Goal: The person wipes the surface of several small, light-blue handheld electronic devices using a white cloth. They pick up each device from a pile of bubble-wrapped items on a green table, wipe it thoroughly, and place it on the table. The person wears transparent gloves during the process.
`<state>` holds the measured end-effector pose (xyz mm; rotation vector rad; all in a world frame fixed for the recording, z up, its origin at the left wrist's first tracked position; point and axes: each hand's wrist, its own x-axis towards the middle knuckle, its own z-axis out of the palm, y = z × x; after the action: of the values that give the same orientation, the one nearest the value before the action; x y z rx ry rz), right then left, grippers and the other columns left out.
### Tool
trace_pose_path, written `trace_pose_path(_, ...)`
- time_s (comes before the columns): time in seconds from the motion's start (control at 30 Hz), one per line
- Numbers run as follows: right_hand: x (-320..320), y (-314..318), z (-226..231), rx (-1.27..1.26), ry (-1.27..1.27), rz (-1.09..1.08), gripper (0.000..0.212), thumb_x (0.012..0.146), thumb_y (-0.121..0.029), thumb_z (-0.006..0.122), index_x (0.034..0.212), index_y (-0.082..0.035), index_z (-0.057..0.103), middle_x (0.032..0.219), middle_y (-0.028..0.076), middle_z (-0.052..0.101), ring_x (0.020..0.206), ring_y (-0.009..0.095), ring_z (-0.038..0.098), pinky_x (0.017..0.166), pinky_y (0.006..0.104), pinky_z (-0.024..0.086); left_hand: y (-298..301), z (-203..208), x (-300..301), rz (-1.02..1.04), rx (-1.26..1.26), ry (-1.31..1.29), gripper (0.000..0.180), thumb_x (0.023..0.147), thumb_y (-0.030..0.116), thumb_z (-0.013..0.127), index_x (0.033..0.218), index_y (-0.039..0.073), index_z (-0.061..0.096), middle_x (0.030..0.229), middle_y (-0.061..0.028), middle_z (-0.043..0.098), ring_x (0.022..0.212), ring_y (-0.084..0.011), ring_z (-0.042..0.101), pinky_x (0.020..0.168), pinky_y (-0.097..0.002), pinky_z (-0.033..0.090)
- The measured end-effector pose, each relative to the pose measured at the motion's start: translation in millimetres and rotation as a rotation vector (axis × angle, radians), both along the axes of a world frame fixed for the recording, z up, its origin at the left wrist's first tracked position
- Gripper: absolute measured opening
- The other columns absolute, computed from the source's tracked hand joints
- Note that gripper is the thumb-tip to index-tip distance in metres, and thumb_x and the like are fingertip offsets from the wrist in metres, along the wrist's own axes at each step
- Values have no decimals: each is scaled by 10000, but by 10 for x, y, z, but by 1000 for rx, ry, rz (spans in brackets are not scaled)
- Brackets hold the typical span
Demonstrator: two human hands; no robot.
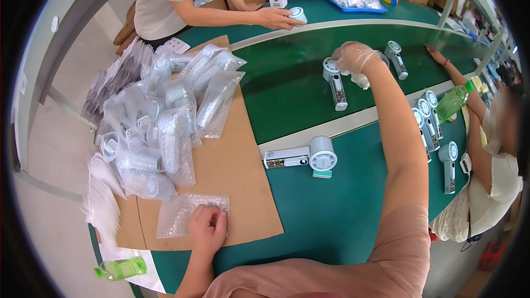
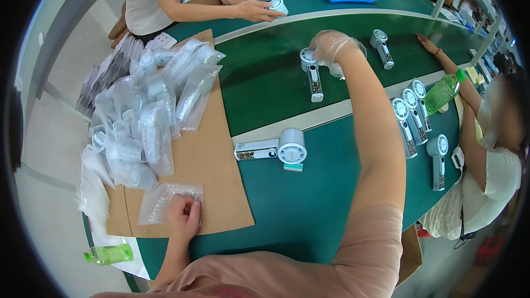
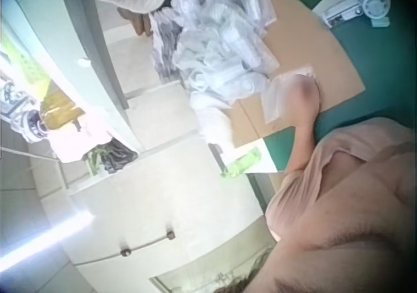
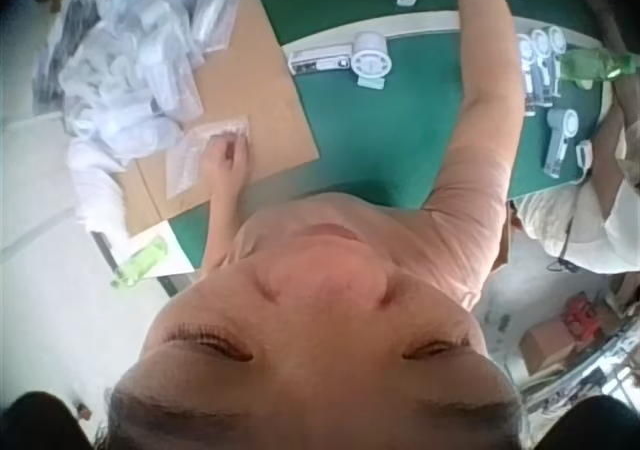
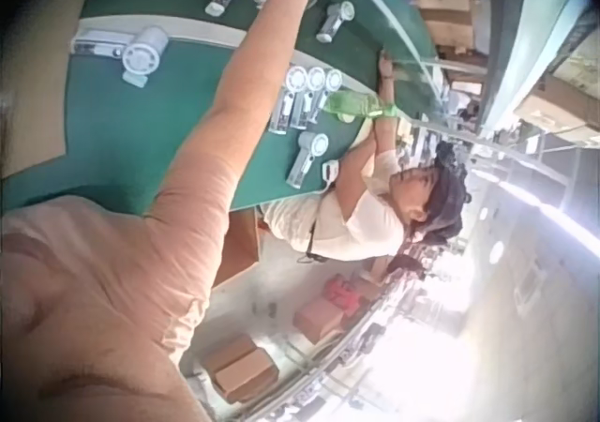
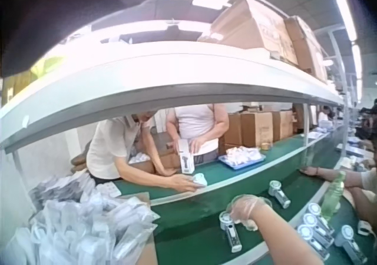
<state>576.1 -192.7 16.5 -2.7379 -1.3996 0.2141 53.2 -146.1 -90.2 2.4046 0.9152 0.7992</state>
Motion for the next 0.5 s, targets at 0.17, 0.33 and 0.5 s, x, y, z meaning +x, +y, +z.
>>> trace_pose_path(0.17,-22,47,5,-19,-7,33,342,823,-219,632,1143,-124,704,1103,143,682,1058,298,629,942,379,482,26,-24,-23,-16,-3,-19,129,748,40,713,743,35,585,682,-110,544,559,-253,542,486,-340,421)
trace_pose_path(0.33,-10,116,-74,-1,-16,11,326,826,-250,641,1106,-100,713,1087,149,685,1025,302,638,921,382,488,44,1,-24,-33,-8,-25,129,746,40,716,741,33,587,681,-108,543,563,-252,539,492,-343,418)
trace_pose_path(0.5,-54,126,-97,64,32,5,340,819,-282,633,1087,-92,722,1049,169,688,1003,310,642,914,376,489,49,-1,-28,-55,11,-42,122,758,13,698,754,32,578,677,-88,513,543,-197,503,488,-303,391)
